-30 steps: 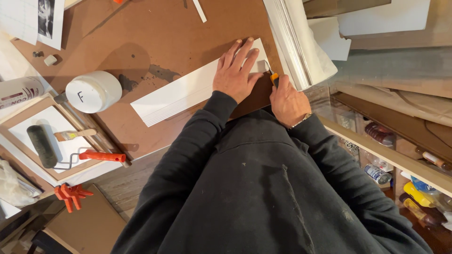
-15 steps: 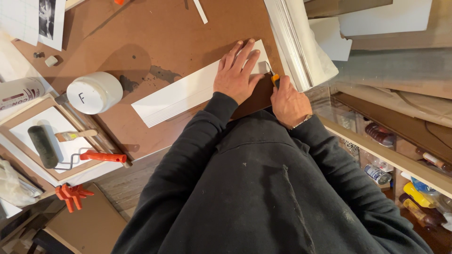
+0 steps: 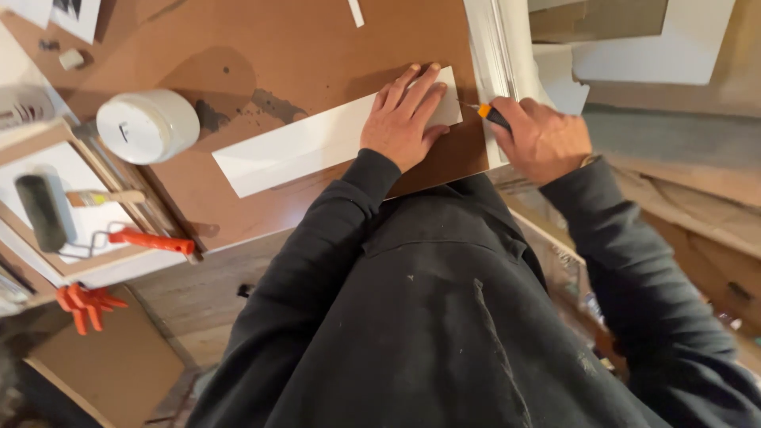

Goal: Cutting thin strips from a white mat board using a utility knife and a straight-edge guide.

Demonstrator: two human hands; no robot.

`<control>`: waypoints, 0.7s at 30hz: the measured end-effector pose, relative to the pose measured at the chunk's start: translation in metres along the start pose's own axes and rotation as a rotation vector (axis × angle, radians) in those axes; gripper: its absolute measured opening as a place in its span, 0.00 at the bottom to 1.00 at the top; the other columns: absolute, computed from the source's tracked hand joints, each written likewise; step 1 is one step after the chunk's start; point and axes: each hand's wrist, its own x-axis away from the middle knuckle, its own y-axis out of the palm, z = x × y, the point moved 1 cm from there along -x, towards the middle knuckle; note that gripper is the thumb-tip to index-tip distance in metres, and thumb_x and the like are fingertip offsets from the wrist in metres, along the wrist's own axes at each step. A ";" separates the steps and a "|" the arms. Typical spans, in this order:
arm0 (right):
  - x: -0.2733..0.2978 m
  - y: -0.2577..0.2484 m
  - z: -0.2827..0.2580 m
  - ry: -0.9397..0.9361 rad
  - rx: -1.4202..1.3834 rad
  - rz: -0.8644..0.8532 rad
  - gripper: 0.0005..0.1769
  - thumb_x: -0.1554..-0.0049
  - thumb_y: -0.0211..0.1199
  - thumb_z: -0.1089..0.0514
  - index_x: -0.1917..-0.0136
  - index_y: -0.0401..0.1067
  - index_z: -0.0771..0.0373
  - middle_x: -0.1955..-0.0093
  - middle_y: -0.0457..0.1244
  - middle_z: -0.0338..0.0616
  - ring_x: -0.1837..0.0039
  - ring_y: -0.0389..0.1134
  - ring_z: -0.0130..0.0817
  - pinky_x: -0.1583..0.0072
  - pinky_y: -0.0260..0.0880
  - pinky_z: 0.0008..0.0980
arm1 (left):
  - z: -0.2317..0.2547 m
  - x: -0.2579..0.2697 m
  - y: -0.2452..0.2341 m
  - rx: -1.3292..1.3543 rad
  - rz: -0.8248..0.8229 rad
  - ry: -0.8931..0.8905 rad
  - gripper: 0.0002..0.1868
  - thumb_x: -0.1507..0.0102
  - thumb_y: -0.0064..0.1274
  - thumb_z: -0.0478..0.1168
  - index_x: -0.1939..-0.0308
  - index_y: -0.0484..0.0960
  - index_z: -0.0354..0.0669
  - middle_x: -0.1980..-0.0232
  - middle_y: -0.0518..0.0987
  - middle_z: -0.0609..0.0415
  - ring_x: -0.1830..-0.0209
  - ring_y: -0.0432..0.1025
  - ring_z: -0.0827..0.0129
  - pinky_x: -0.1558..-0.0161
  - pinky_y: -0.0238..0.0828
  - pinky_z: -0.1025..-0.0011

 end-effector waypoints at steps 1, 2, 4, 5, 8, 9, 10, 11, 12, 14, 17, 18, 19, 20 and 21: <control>-0.006 -0.004 0.005 -0.074 0.068 -0.034 0.15 0.35 0.61 0.51 0.37 0.69 0.57 0.57 0.67 0.48 0.58 0.70 0.51 0.59 0.70 0.48 | 0.000 0.000 -0.001 -0.002 -0.010 0.001 0.31 0.37 0.64 0.52 0.33 0.75 0.47 0.22 0.61 0.56 0.22 0.55 0.57 0.29 0.59 0.53; -0.013 -0.007 0.009 -0.148 0.137 -0.067 0.15 0.36 0.62 0.50 0.38 0.70 0.55 0.58 0.66 0.46 0.58 0.71 0.48 0.60 0.70 0.46 | 0.000 0.000 -0.003 -0.003 -0.019 0.001 0.32 0.38 0.65 0.52 0.34 0.75 0.46 0.22 0.61 0.56 0.22 0.55 0.57 0.28 0.59 0.53; -0.026 -0.009 0.015 -0.225 0.178 -0.101 0.14 0.36 0.62 0.51 0.38 0.71 0.54 0.58 0.66 0.44 0.58 0.71 0.47 0.60 0.70 0.45 | -0.003 0.003 -0.001 -0.012 0.013 -0.001 0.32 0.38 0.65 0.52 0.33 0.74 0.46 0.21 0.61 0.56 0.21 0.55 0.58 0.28 0.59 0.54; -0.030 -0.011 0.018 -0.271 0.217 -0.130 0.14 0.37 0.62 0.51 0.39 0.71 0.52 0.58 0.65 0.43 0.57 0.71 0.45 0.59 0.70 0.43 | -0.002 0.004 0.001 -0.012 0.027 0.020 0.32 0.38 0.65 0.51 0.33 0.74 0.46 0.21 0.61 0.56 0.21 0.55 0.58 0.28 0.59 0.54; -0.043 -0.011 0.025 -0.382 0.271 -0.197 0.13 0.38 0.62 0.52 0.40 0.72 0.51 0.58 0.66 0.40 0.56 0.72 0.42 0.59 0.70 0.41 | -0.002 0.004 -0.001 0.017 0.029 0.020 0.35 0.38 0.66 0.51 0.31 0.73 0.41 0.21 0.61 0.56 0.22 0.55 0.58 0.28 0.59 0.56; -0.046 -0.012 0.024 -0.405 0.274 -0.204 0.13 0.38 0.62 0.52 0.40 0.72 0.51 0.58 0.66 0.40 0.56 0.72 0.42 0.59 0.70 0.41 | -0.002 0.004 -0.002 0.013 0.042 0.000 0.35 0.38 0.66 0.51 0.31 0.73 0.41 0.21 0.61 0.56 0.22 0.55 0.58 0.28 0.59 0.56; -0.050 -0.013 0.023 -0.442 0.307 -0.216 0.14 0.38 0.63 0.51 0.40 0.72 0.51 0.57 0.66 0.39 0.56 0.72 0.41 0.59 0.70 0.40 | -0.001 0.004 -0.002 0.016 0.040 0.004 0.35 0.38 0.66 0.51 0.31 0.73 0.40 0.22 0.62 0.56 0.22 0.55 0.58 0.28 0.59 0.56; -0.054 -0.014 0.023 -0.475 0.341 -0.224 0.14 0.39 0.63 0.51 0.40 0.72 0.51 0.57 0.66 0.38 0.56 0.72 0.40 0.59 0.71 0.39 | 0.000 0.002 -0.002 0.020 0.038 0.014 0.36 0.38 0.66 0.51 0.31 0.73 0.39 0.23 0.62 0.55 0.22 0.56 0.58 0.28 0.59 0.55; -0.056 -0.014 0.023 -0.494 0.347 -0.228 0.14 0.39 0.63 0.51 0.40 0.72 0.51 0.57 0.66 0.38 0.56 0.72 0.40 0.59 0.71 0.39 | 0.000 0.001 -0.004 0.017 0.052 -0.001 0.36 0.38 0.66 0.51 0.31 0.73 0.39 0.23 0.62 0.55 0.22 0.56 0.58 0.28 0.59 0.55; -0.059 -0.015 0.024 -0.530 0.379 -0.246 0.15 0.40 0.63 0.51 0.40 0.72 0.52 0.57 0.66 0.38 0.56 0.72 0.38 0.59 0.71 0.38 | 0.002 0.002 -0.006 0.014 0.029 0.004 0.35 0.39 0.66 0.50 0.32 0.74 0.39 0.24 0.63 0.54 0.23 0.56 0.57 0.30 0.59 0.55; -0.061 -0.012 0.028 -0.571 0.373 -0.236 0.15 0.40 0.63 0.52 0.40 0.72 0.52 0.56 0.65 0.37 0.56 0.71 0.37 0.59 0.71 0.38 | 0.002 0.003 -0.006 0.009 0.048 0.012 0.36 0.40 0.66 0.50 0.32 0.74 0.39 0.23 0.64 0.53 0.23 0.57 0.57 0.30 0.60 0.55; -0.062 -0.013 0.029 -0.581 0.376 -0.240 0.15 0.40 0.63 0.52 0.40 0.72 0.52 0.56 0.65 0.37 0.56 0.71 0.37 0.59 0.71 0.38 | 0.003 0.004 -0.007 0.009 0.055 0.003 0.36 0.40 0.66 0.50 0.32 0.74 0.39 0.23 0.64 0.53 0.23 0.57 0.57 0.30 0.60 0.55; -0.062 -0.014 0.030 -0.593 0.379 -0.236 0.15 0.39 0.64 0.52 0.40 0.72 0.52 0.56 0.65 0.37 0.56 0.71 0.37 0.59 0.70 0.38 | 0.003 0.004 -0.007 0.010 0.061 0.007 0.36 0.40 0.66 0.50 0.32 0.74 0.39 0.24 0.64 0.53 0.23 0.57 0.56 0.30 0.60 0.55; -0.063 -0.014 0.031 -0.605 0.383 -0.231 0.14 0.39 0.64 0.51 0.40 0.72 0.52 0.56 0.65 0.37 0.56 0.71 0.37 0.60 0.70 0.37 | 0.004 0.004 -0.007 0.011 0.067 0.011 0.36 0.40 0.67 0.50 0.32 0.74 0.38 0.24 0.65 0.52 0.23 0.58 0.56 0.31 0.60 0.55; -0.063 -0.016 0.031 -0.612 0.386 -0.232 0.14 0.39 0.64 0.51 0.40 0.72 0.52 0.56 0.65 0.37 0.56 0.71 0.37 0.60 0.70 0.37 | 0.005 0.004 -0.008 0.009 0.073 0.006 0.36 0.40 0.67 0.50 0.32 0.74 0.38 0.24 0.65 0.52 0.23 0.58 0.56 0.31 0.60 0.55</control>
